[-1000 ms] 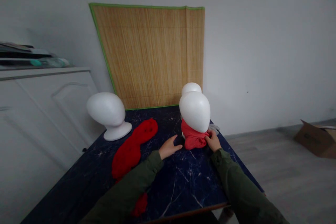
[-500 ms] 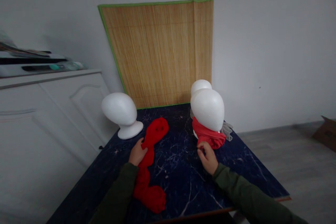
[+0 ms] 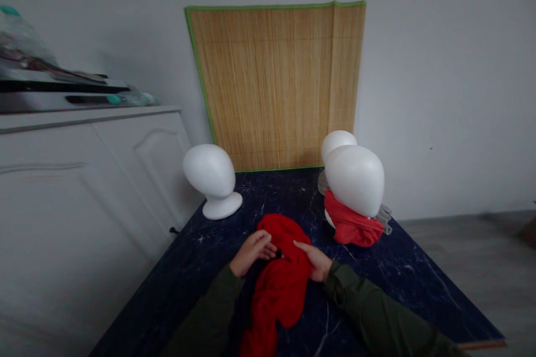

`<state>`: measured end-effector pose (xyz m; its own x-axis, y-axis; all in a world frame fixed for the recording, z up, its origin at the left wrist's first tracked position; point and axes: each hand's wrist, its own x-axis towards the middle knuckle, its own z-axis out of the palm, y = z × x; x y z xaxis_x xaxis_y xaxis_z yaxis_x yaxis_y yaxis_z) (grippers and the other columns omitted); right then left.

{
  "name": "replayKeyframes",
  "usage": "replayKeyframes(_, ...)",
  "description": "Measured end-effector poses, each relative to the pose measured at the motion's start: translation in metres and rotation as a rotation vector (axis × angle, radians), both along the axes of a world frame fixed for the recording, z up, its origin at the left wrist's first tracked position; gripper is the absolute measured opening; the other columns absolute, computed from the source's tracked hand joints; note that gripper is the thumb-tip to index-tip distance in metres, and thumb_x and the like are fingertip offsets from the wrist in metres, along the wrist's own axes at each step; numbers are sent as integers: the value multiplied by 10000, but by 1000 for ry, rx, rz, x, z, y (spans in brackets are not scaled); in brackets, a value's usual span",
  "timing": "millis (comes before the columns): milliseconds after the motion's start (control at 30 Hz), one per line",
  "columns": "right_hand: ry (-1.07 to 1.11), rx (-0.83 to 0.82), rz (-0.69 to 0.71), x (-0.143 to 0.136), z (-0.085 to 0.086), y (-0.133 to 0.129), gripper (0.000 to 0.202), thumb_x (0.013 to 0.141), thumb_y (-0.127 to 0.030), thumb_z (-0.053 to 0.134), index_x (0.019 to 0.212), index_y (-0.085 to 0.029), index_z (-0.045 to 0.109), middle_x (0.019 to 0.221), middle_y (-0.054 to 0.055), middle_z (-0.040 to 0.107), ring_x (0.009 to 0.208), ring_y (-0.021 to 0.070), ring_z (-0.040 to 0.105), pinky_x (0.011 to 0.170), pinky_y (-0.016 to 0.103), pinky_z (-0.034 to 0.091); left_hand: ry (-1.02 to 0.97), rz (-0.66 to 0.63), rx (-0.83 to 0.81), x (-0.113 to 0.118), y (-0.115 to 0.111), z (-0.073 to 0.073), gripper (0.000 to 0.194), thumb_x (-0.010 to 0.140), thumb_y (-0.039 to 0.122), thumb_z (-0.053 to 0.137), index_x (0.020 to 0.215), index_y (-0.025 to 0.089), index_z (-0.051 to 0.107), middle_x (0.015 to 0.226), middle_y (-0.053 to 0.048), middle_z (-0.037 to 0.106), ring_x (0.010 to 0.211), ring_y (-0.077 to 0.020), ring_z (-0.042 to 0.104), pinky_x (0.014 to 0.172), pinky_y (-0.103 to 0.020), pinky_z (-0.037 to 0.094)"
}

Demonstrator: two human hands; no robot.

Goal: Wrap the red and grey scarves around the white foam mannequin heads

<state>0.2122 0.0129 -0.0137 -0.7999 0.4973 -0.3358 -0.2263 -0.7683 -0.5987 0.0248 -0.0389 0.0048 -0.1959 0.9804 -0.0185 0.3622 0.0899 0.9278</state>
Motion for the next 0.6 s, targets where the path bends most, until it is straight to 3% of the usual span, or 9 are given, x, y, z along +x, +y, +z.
replayKeyframes(100, -89, -55, -67, 5, -1, -1, 257, 833, -312, 463, 857, -100, 607, 671, 36, 658, 603, 119, 610, 739, 237, 444, 172, 426, 127, -48, 16, 2, 383, 752, 456, 451, 928, 125, 528, 932, -140, 628, 867, -224, 611, 786, -355, 455)
replayKeyframes(167, -99, -69, -70, 7, 0, -2, 248, 827, -321, 468, 849, -114, 603, 643, 21, 654, 554, 114, 596, 654, 225, 455, 247, 618, 188, -77, 24, 3, 492, 725, 412, 493, 1102, 99, 448, 1179, -194, 497, 1132, -280, 456, 949, -407, 337)
replayKeyframes(233, -116, -71, -71, 7, 3, -2, 249, 827, -331, 469, 803, -121, 600, 565, -1, 628, 458, 96, 553, 555, 200, 441, 315, 757, 233, -98, 31, 5, 642, 694, 402, 535, 1217, 78, 350, 1307, -218, 356, 1254, -318, 280, 1022, -446, 211)
replayKeyframes(300, -123, -62, -60, 6, 4, -3, 247, 829, -323, 465, 790, -119, 599, 532, -8, 612, 431, 91, 539, 532, 194, 437, 421, 851, 266, -110, 39, 5, 735, 677, 436, 557, 1259, 66, 302, 1316, -227, 338, 1257, -344, 256, 1024, -478, 177)
replayKeyframes(433, -106, 5, 10, 3, 3, -2, 237, 805, -273, 493, 911, -90, 599, 687, 48, 666, 625, 133, 627, 679, 241, 469, 636, 992, 290, -118, 61, 1, 891, 634, 554, 577, 1286, 37, 256, 1266, -253, 391, 1205, -370, 330, 979, -526, 231)
replayKeyframes(600, -169, 115, 46, 2, -7, 4, 376, 631, -284, 678, 942, -86, 602, 762, 79, 676, 695, 176, 639, 770, 315, 458, 626, 1042, 274, -131, 83, 0, 1011, 584, 607, 594, 1315, 39, 188, 1290, -276, 363, 1212, -387, 322, 960, -565, 238)
